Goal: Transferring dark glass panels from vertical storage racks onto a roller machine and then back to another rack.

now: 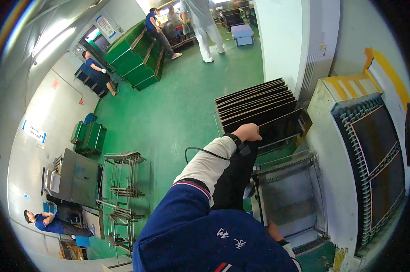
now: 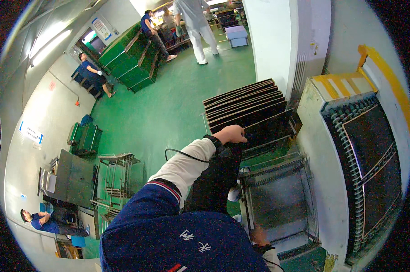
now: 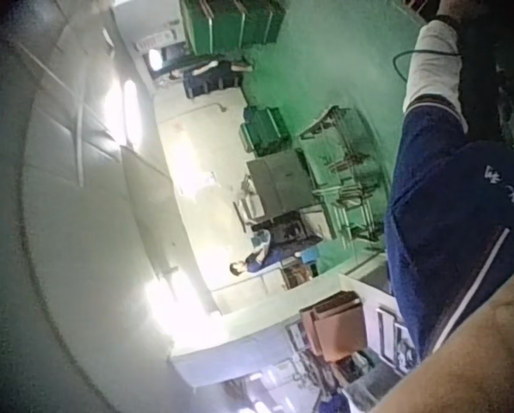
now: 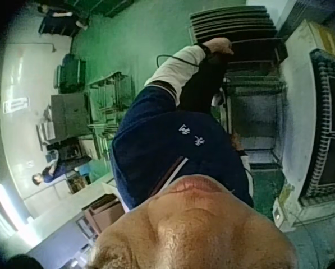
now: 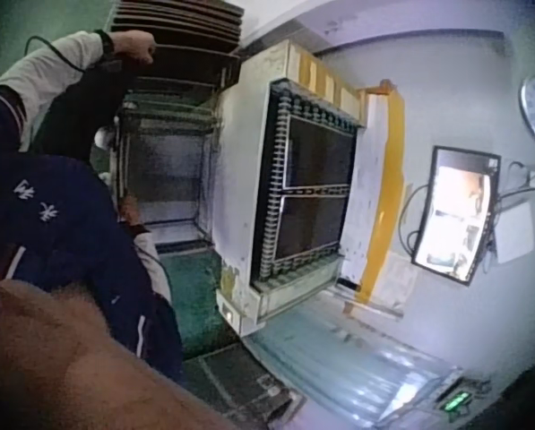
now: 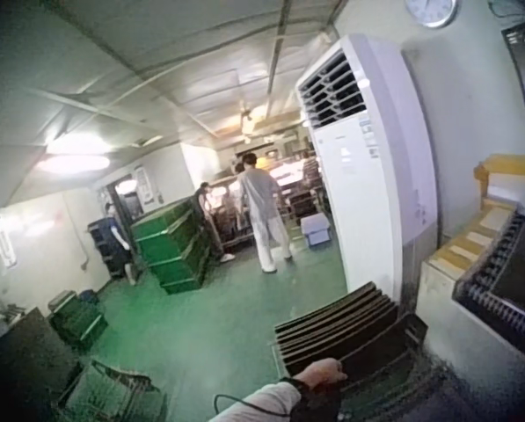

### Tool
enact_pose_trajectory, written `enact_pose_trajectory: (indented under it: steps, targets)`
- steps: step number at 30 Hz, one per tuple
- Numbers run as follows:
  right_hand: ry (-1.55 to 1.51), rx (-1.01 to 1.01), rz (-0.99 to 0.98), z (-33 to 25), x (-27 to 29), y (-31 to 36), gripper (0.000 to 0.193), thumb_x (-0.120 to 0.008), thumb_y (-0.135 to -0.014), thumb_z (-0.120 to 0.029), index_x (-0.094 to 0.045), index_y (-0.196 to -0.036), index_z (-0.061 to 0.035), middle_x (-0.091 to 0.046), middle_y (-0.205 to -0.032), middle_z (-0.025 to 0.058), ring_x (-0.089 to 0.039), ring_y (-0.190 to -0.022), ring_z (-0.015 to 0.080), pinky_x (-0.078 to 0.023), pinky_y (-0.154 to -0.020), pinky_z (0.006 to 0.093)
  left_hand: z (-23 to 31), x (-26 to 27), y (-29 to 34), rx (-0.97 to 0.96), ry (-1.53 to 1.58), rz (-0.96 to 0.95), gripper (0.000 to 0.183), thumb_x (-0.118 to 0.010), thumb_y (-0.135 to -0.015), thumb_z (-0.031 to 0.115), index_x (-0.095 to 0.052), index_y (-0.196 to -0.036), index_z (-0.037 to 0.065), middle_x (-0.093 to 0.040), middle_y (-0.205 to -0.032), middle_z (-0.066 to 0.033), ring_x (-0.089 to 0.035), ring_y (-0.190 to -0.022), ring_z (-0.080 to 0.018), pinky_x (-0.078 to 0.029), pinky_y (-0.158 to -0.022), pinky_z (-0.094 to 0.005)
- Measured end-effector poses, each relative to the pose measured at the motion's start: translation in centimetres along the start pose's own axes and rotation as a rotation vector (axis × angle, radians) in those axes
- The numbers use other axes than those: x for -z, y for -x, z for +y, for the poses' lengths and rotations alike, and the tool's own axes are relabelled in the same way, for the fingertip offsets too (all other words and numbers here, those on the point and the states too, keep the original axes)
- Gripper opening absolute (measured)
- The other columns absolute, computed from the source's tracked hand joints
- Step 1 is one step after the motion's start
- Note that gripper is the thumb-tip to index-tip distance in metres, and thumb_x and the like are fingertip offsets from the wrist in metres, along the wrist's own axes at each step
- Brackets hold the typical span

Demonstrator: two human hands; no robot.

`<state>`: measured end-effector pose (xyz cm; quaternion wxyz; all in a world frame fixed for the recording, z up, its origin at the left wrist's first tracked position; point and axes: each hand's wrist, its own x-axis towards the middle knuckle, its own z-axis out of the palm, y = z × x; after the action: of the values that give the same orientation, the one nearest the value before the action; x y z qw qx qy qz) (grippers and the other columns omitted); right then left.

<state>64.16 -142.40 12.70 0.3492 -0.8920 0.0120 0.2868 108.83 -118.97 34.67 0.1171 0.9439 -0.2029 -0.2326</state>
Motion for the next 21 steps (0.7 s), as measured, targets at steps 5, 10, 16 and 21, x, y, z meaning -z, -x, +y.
enact_pose_trajectory:
  steps: [5,10,16,21]
  targets:
    - [0.054,0.054,0.056,1.6,-1.1,-0.6,0.054,-0.063,-0.08,-0.019,-0.052,-0.132,-0.0118,-0.067,-0.097,0.0228,-0.065,-0.091,0.0395,-0.052,-0.074,0.048,0.1,0.2,0.4,-0.015,0.029,0.02,0.041,-0.069,-0.077,0.041,-0.072,-0.097,0.005,-0.07,-0.096,-0.0142,-0.066,-0.092,-0.0338,-0.052,-0.079,-0.0435]
    - [-0.042,-0.135,-0.109,-2.9,2.5,0.6,0.052,-0.063,-0.081,-0.019,-0.053,-0.132,-0.0149,-0.068,-0.093,0.0191,-0.066,-0.084,0.0373,-0.052,-0.068,0.0479,-0.1,0.1,0.5,-0.008,0.031,0.021,0.04,-0.069,-0.077,0.041,-0.072,-0.095,0.005,-0.07,-0.095,-0.0144,-0.065,-0.091,-0.0343,-0.051,-0.078,-0.044]
    - [0.051,-0.106,-0.049,-3.3,2.5,1.0,0.053,-0.063,-0.08,-0.018,-0.052,-0.132,-0.0146,-0.068,-0.094,0.0195,-0.066,-0.083,0.0385,-0.052,-0.068,0.0469,-0.2,0.0,0.6,-0.003,0.039,0.035,0.038,-0.069,-0.078,0.04,-0.072,-0.093,0.005,-0.07,-0.094,-0.0149,-0.066,-0.09,-0.0346,-0.051,-0.078,-0.0441]
    - [0.077,-0.03,-0.03,-0.8,0.5,0.1,0.057,-0.063,-0.078,-0.018,-0.05,-0.134,-0.0145,-0.067,-0.099,0.0212,-0.064,-0.09,0.0404,-0.051,-0.073,0.049,-0.4,-0.2,0.5,-0.001,0.029,0.031,0.038,-0.069,-0.078,0.041,-0.072,-0.093,0.006,-0.07,-0.093,-0.0148,-0.066,-0.089,-0.0341,-0.052,-0.077,-0.0441]
